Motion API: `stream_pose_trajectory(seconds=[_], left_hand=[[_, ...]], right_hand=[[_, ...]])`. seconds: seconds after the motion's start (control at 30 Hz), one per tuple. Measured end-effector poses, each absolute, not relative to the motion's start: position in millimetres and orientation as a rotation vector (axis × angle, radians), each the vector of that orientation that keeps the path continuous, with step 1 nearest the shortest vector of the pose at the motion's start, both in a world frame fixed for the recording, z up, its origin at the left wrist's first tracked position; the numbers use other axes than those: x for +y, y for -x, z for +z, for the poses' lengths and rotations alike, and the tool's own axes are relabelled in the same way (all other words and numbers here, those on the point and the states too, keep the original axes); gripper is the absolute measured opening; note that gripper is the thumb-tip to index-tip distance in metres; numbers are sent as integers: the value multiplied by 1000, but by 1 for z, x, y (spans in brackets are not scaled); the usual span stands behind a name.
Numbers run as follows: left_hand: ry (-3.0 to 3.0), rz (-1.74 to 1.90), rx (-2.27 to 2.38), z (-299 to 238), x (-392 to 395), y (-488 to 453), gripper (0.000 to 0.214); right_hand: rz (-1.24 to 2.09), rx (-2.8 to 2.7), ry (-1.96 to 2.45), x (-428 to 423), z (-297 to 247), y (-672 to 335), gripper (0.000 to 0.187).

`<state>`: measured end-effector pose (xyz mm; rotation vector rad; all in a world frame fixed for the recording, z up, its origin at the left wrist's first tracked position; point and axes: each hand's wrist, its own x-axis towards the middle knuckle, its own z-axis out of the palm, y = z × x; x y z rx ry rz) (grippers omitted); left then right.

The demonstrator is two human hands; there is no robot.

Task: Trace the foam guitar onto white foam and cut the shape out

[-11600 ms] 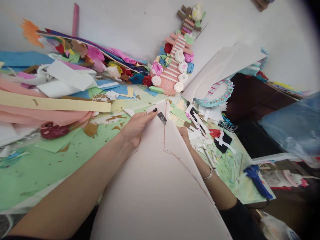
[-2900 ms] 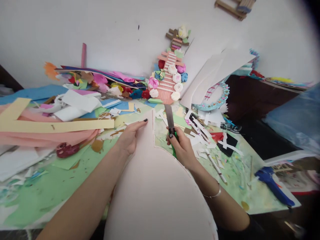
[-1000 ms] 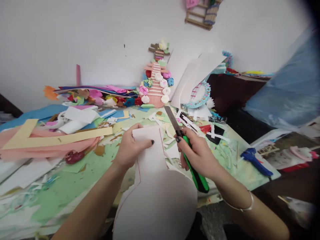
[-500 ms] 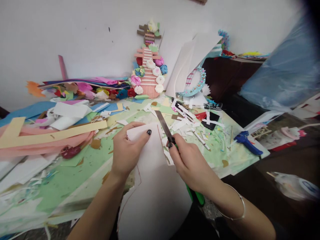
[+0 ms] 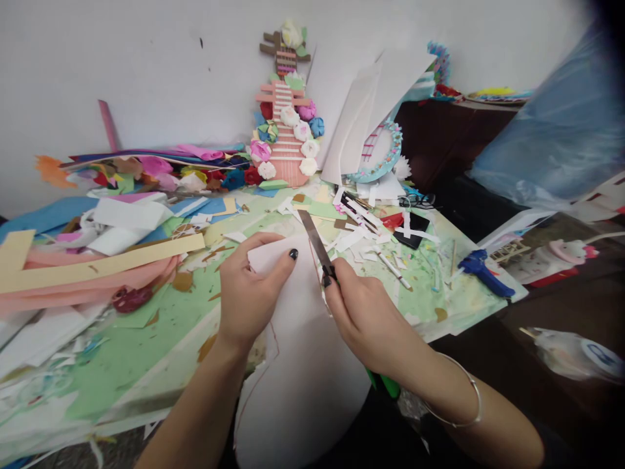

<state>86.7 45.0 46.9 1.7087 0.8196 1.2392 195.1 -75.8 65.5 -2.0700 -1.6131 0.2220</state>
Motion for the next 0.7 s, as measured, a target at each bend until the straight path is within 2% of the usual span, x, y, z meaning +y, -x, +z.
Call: stream_pose_trajectory(seconds=[0.7], left_hand=[[-1783,1211,834,48,46,-87,13]], right_hand=[[121,-1705,2217,-68,79,-195,15]])
